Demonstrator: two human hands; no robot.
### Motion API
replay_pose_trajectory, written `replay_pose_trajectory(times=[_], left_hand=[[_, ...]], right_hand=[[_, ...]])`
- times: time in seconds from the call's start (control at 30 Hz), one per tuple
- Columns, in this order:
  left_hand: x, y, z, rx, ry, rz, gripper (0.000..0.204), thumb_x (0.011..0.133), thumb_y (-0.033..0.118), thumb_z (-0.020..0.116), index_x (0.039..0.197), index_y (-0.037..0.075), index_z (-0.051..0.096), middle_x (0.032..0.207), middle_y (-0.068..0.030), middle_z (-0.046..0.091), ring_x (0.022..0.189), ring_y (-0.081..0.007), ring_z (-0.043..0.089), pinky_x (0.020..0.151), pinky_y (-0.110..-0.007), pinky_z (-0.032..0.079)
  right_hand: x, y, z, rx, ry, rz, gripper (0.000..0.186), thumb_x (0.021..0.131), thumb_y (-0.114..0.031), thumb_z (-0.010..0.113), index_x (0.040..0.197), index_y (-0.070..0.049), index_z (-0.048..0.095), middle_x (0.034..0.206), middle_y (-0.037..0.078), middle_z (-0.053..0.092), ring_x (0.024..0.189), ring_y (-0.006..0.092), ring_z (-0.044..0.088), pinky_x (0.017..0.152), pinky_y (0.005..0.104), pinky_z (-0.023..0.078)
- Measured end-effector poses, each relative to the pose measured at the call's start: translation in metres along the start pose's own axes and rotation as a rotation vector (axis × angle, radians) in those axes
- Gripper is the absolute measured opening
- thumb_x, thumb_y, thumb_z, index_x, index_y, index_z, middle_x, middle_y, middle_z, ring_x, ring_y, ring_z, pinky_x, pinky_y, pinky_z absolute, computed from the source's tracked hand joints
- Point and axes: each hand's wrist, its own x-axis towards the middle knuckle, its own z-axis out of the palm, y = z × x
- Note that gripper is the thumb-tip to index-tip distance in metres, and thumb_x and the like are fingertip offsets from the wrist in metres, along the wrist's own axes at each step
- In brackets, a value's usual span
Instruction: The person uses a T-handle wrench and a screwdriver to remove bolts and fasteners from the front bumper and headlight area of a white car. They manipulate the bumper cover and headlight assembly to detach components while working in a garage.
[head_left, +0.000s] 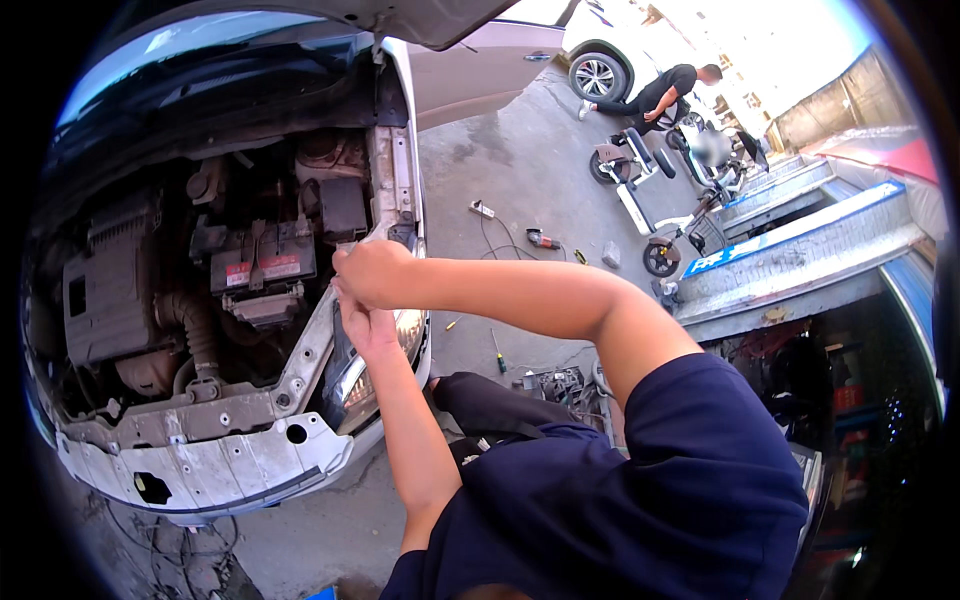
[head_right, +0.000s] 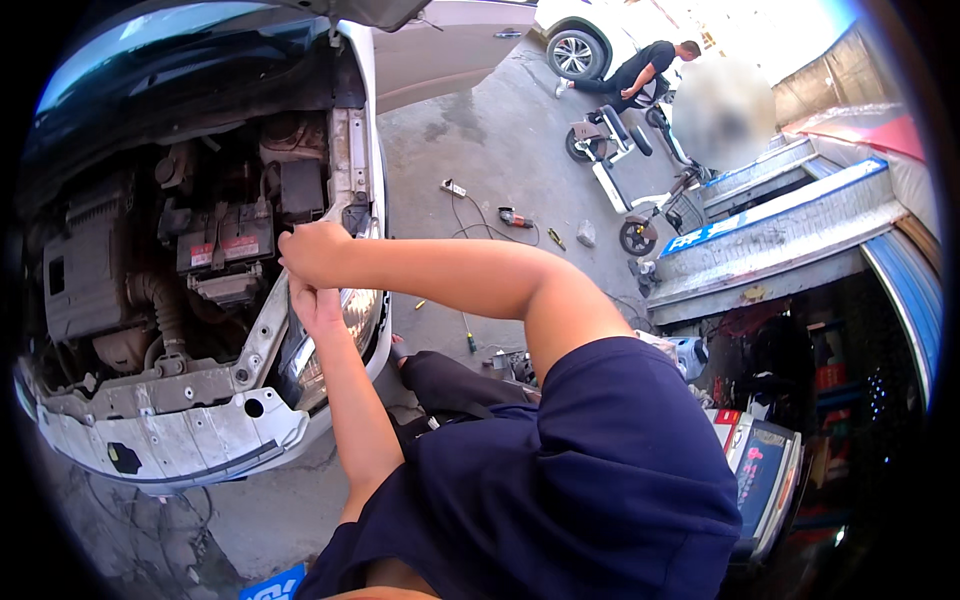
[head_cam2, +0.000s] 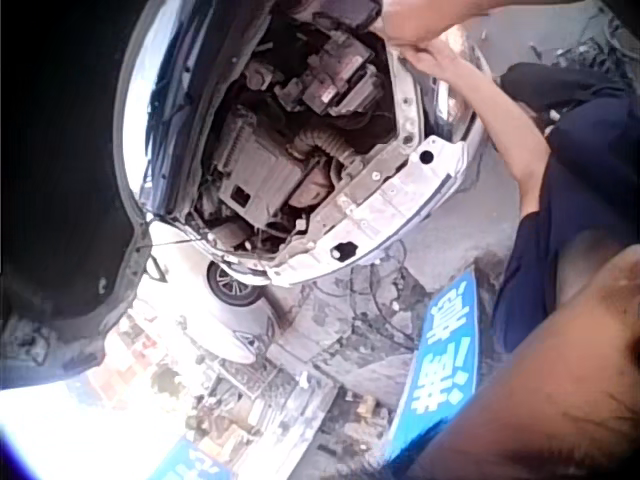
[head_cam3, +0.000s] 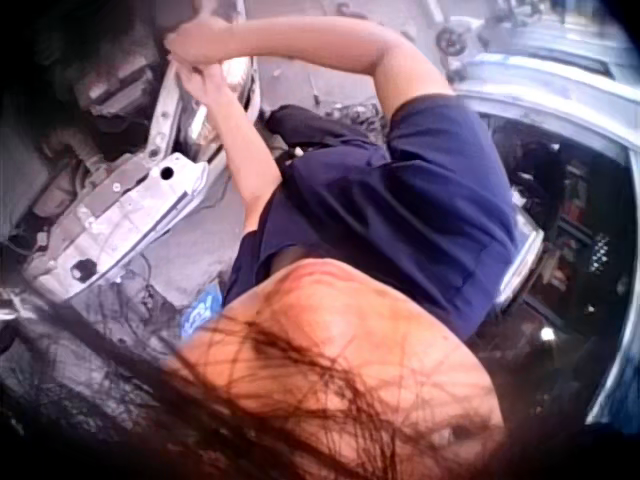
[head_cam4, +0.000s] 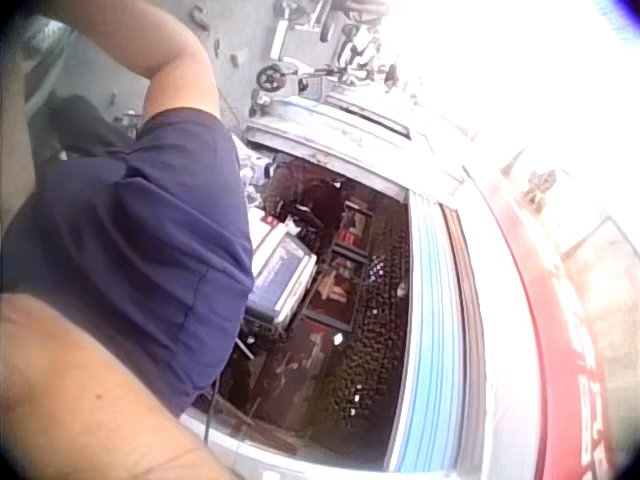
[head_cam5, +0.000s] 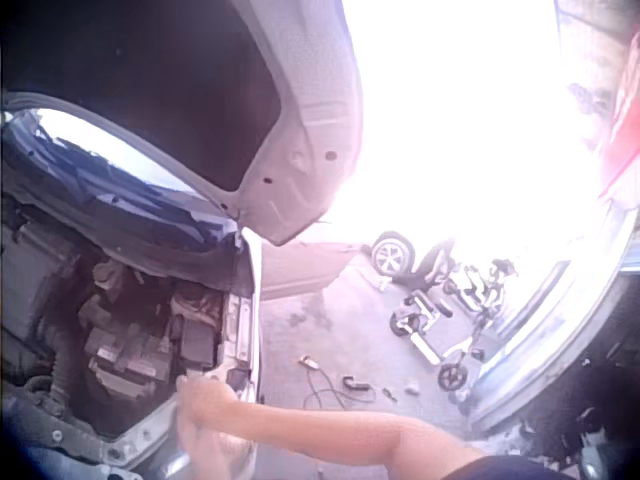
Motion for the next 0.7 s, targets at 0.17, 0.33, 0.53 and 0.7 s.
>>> replay_pose_trajectory(times=[0.17, 0.33, 0.53, 0.7], left_hand=[[-0.002, 0.015, -0.008, -0.012, 0.017, -0.044, 0.024, 0.109, 0.018, 0.052, 0.122, 0.000, 0.061, 0.124, -0.0116, 0.068, 0.118, -0.0243, 0.065, 0.104, -0.042, 0.054], [0.012, 0.044, -0.025, -0.094, -0.045, -0.110, 0.021, 0.109, 0.011, 0.047, 0.115, -0.002, 0.062, 0.118, -0.0110, 0.068, 0.113, -0.0207, 0.065, 0.099, -0.038, 0.055], [0.005, 0.032, -0.006, -0.047, -0.230, -0.233, 0.021, 0.105, 0.010, 0.055, 0.123, 0.000, 0.061, 0.123, -0.0083, 0.067, 0.118, -0.0199, 0.062, 0.103, -0.038, 0.052], [-0.005, 0.011, 0.004, 0.054, -0.262, -0.123, 0.026, 0.110, 0.018, 0.042, 0.126, 0.004, 0.058, 0.126, -0.0122, 0.065, 0.122, -0.0261, 0.061, 0.111, -0.047, 0.047]], right_hand=[[0.006, 0.015, 0.008, -0.036, 0.096, -0.371, 0.031, 0.089, -0.025, 0.067, 0.107, 0.000, 0.069, 0.091, 0.019, 0.072, 0.091, 0.0398, 0.074, 0.076, 0.0495, 0.060], [0.014, 0.006, 0.004, 0.031, -0.004, -0.164, 0.022, 0.086, -0.019, 0.069, 0.100, -0.002, 0.074, 0.099, 0.018, 0.073, 0.094, 0.0375, 0.074, 0.076, 0.0462, 0.060], [0.009, 0.002, -0.011, -0.098, -0.002, -0.439, 0.026, 0.085, -0.025, 0.069, 0.105, -0.009, 0.074, 0.103, 0.013, 0.070, 0.101, 0.0364, 0.072, 0.080, 0.0474, 0.059], [0.001, -0.002, 0.006, -0.060, -0.082, -0.197, 0.039, 0.092, -0.030, 0.065, 0.116, 0.001, 0.065, 0.103, 0.017, 0.076, 0.097, 0.0362, 0.075, 0.081, 0.0472, 0.060]])
